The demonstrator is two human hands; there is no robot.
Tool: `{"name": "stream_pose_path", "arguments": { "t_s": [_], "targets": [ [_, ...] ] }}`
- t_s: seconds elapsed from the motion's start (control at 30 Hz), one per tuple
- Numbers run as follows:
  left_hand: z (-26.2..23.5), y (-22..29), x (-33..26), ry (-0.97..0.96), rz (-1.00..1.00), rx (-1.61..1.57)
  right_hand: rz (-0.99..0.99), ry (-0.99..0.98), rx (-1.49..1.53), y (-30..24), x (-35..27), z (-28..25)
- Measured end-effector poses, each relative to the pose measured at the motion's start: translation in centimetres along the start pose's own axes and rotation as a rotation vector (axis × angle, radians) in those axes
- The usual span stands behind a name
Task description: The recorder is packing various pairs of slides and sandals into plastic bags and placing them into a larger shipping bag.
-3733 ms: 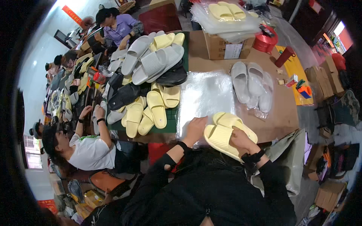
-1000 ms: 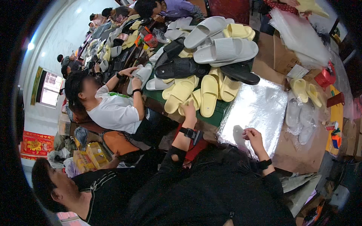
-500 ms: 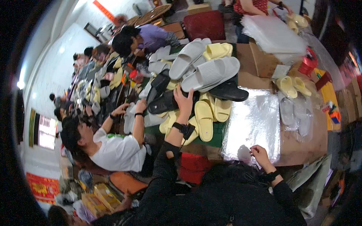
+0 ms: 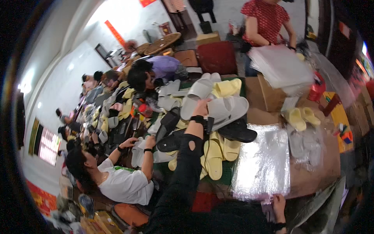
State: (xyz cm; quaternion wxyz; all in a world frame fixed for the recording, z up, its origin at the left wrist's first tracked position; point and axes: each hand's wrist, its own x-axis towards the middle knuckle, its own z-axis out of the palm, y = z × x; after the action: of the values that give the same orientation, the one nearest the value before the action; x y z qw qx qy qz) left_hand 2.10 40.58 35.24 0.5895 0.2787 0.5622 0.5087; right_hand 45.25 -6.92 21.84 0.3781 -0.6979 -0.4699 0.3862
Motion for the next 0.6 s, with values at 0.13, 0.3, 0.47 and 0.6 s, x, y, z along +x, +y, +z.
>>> {"name": "stream_pose_path", "arguments": {
  "t_s": [0.13,0.3,0.47,0.6],
  "targets": [
    [6.1,0.2,-2.5,0.124,0.040,-0.124,0.261,0.021,0.256,-2.7,-1.0,-1.3],
    [5.5,-0.1,-4.3,0.183,0.069,-0.128,0.238,-0.029,0.269,-3.3,1.4,-2.0],
    [5.9,-1.8,-13.5,0.188,1.058,0.136,0.088,-0.182,0.299,-3.2,5.7,-3.0],
    [12.4,0.3,-27.6,-0.154,0.532,-0.704,-0.043,-0.365,0.284,-9.8,7.8,-3.9]
  ]
}}
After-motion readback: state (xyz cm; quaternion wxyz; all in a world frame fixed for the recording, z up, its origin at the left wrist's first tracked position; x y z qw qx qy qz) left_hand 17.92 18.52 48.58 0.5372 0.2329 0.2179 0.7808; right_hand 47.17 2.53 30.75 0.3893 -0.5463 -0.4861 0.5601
